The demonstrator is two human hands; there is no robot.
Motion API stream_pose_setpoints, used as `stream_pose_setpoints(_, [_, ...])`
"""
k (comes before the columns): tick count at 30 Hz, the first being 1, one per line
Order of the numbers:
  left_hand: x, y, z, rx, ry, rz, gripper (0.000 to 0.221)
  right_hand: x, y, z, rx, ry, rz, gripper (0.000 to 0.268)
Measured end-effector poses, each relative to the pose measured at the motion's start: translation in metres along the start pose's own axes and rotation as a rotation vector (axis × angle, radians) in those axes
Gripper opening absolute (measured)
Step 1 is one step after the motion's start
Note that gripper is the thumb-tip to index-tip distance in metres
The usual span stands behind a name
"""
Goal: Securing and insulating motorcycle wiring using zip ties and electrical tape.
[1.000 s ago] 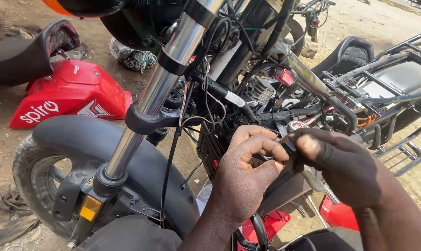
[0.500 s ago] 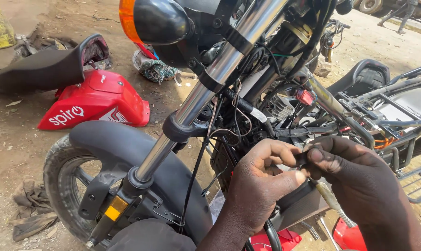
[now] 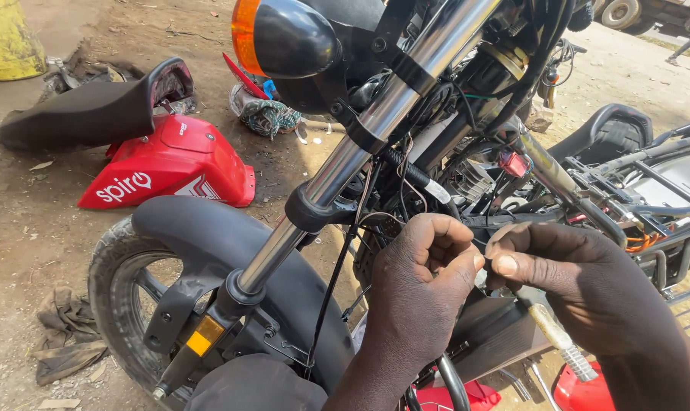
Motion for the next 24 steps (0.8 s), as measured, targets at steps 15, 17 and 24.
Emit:
stream_pose_setpoints(15, [0.014,0.000,-0.079,-0.720,1.035,-1.013,0.028,-0.032,0.039,0.066,0.186,0.011,-0.279,0.010])
stream_pose_setpoints(17, [0.009,0.002,-0.076,-0.702,1.038,-1.019,0.033,-0.033,0.047,0.069,0.189,-0.032,-0.236,0.012])
stream_pose_setpoints(24, [0.017,0.007,-0.072,-0.687,0.735,-0.897,0.008,-0.045,0.053,0.066,0.175,-0.094,-0.252,0.020])
Point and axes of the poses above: each hand's wrist, its own y-axis towards the middle knuckle, its own x-axis out of the back of the hand, z = x × y, the point moved 8 cm from there along y, towards the middle knuckle, and after that the axes turned 14 degrees about x, right-handed, at the moved point
